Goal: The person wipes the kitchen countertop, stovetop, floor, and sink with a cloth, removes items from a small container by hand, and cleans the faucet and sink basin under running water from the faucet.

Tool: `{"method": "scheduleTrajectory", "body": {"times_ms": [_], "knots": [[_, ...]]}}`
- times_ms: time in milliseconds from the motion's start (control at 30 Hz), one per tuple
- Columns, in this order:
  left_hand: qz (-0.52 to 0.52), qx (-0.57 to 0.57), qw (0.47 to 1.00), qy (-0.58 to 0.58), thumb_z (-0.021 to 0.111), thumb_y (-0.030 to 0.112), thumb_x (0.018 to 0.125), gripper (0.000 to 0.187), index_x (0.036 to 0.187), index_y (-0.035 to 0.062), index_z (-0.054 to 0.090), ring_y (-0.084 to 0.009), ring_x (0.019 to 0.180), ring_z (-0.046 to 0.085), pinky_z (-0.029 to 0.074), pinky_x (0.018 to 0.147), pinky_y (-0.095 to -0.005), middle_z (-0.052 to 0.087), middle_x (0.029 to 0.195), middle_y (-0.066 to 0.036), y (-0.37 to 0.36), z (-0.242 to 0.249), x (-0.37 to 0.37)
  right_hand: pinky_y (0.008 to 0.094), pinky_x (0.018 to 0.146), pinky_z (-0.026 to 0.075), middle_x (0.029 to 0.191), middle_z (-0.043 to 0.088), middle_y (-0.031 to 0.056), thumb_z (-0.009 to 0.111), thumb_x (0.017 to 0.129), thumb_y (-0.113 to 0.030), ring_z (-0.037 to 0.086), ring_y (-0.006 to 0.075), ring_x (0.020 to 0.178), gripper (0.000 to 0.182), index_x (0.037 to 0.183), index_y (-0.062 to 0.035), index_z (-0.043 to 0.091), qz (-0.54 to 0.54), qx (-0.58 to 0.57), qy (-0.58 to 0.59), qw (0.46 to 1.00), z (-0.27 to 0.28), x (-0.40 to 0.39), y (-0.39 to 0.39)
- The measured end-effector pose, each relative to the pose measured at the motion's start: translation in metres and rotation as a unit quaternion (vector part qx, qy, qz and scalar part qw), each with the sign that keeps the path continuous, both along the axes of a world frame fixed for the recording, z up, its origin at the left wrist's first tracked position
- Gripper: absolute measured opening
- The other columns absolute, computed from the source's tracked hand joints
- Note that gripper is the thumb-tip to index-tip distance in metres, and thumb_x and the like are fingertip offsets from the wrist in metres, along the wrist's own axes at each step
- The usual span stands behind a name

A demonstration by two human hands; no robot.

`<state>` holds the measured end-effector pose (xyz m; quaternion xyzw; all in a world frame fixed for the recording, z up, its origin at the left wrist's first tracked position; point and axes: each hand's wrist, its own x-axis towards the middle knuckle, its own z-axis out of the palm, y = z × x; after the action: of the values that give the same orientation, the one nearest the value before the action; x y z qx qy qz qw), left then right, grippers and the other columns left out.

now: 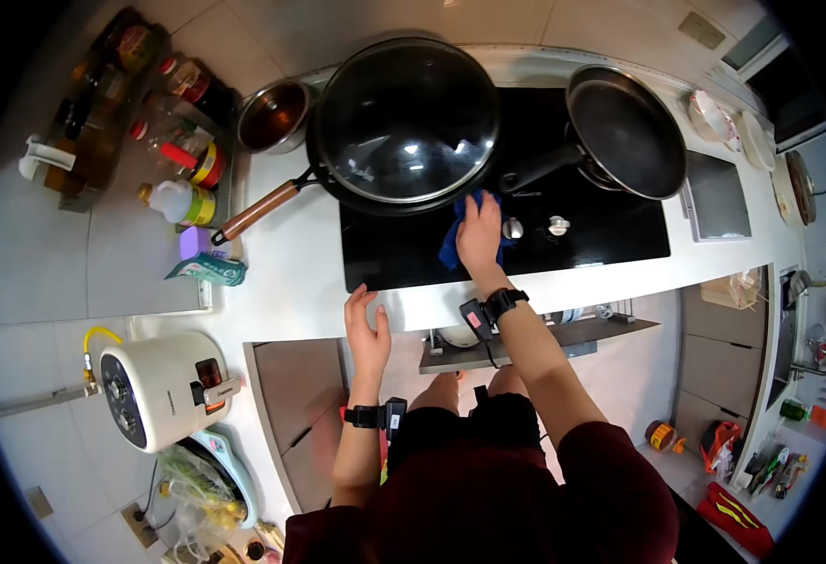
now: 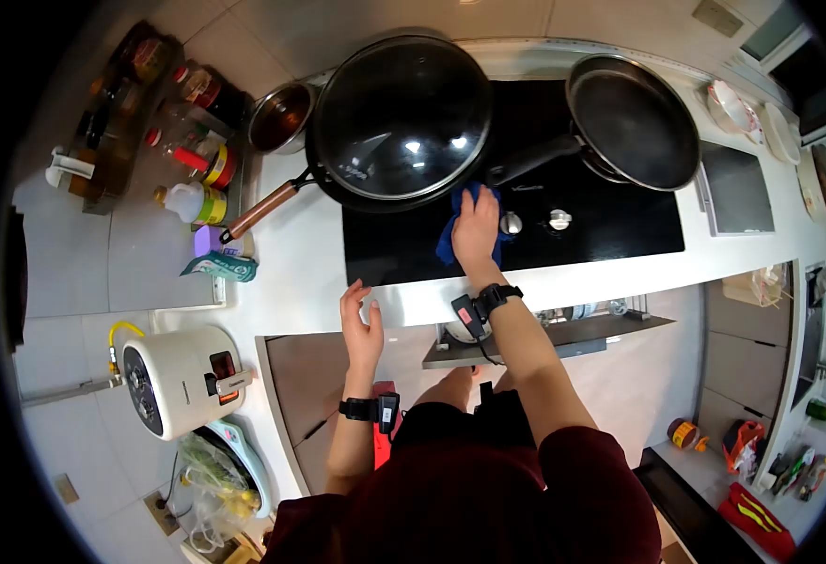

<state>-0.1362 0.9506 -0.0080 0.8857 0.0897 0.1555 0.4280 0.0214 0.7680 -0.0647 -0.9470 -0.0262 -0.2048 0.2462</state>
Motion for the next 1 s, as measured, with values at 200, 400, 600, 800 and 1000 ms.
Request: {"method": "scheduleTrajectory", "body": {"times_ms": [200, 400, 600, 800, 1000], "knots": [[0.031, -0.013, 0.999, 0.006, 0.052, 0.006, 0.084, 0.021, 0.105, 0.0006, 0.054, -0.035, 0.11, 0.049, 0.04, 0.091, -0.0399, 0.05, 0.119, -0.02, 0.032, -0.017, -0.021, 0.0479, 0.106, 0.024, 0.128, 0.039, 0.0259, 0.05, 0.076, -0.007, 0.035, 0.0392, 0.122, 0.044, 0.12, 0.0019, 0.048, 0.012, -0.031, 0.014, 0.999, -0.01, -0.028, 0.086], [0.053, -0.01, 0.998, 0.013, 0.052, 0.004, 0.084, 0.023, 0.107, 0.0031, 0.052, -0.0291, 0.109, 0.05, 0.043, 0.085, -0.036, 0.049, 0.123, -0.018, 0.057, -0.024, -0.032, 0.0421, 0.107, 0.024, 0.129, 0.044, 0.0195, 0.045, 0.08, -0.009, 0.037, 0.0324, 0.125, 0.038, 0.116, -0.0015, 0.054, 0.268, 0.016, 0.028, 0.963, -0.012, -0.074, 0.167], [0.034, -0.035, 0.999, -0.001, 0.051, 0.005, 0.085, 0.021, 0.107, 0.0024, 0.052, -0.0302, 0.11, 0.05, 0.043, 0.085, -0.0364, 0.049, 0.121, -0.018, 0.043, -0.016, 0.002, 0.0413, 0.099, 0.036, 0.126, 0.049, 0.018, 0.057, 0.068, -0.008, 0.047, 0.0331, 0.117, 0.047, 0.115, -0.0084, 0.057, 0.305, 0.017, 0.043, 0.951, 0.001, -0.079, 0.057], [-0.053, -0.078, 0.995, -0.015, 0.053, 0.005, 0.085, 0.021, 0.105, 0.0013, 0.055, -0.0285, 0.108, 0.051, 0.044, 0.085, -0.0334, 0.049, 0.122, -0.016, -0.015, -0.009, 0.037, 0.0435, 0.099, 0.036, 0.124, 0.049, 0.0207, 0.058, 0.063, -0.001, 0.047, 0.0367, 0.114, 0.051, 0.114, -0.0065, 0.059, 0.084, -0.008, 0.019, 0.996, 0.005, -0.089, -0.116], [-0.095, -0.088, 0.992, 0.005, 0.053, 0.005, 0.084, 0.022, 0.106, 0.0015, 0.055, -0.0279, 0.106, 0.051, 0.044, 0.085, -0.033, 0.05, 0.121, -0.015, -0.065, -0.013, 0.047, 0.0446, 0.098, 0.036, 0.123, 0.049, 0.0239, 0.054, 0.065, 0.002, 0.046, 0.0403, 0.113, 0.049, 0.113, -0.0027, 0.058, -0.057, -0.045, 0.035, 0.997, 0.015, -0.089, -0.172]]}}
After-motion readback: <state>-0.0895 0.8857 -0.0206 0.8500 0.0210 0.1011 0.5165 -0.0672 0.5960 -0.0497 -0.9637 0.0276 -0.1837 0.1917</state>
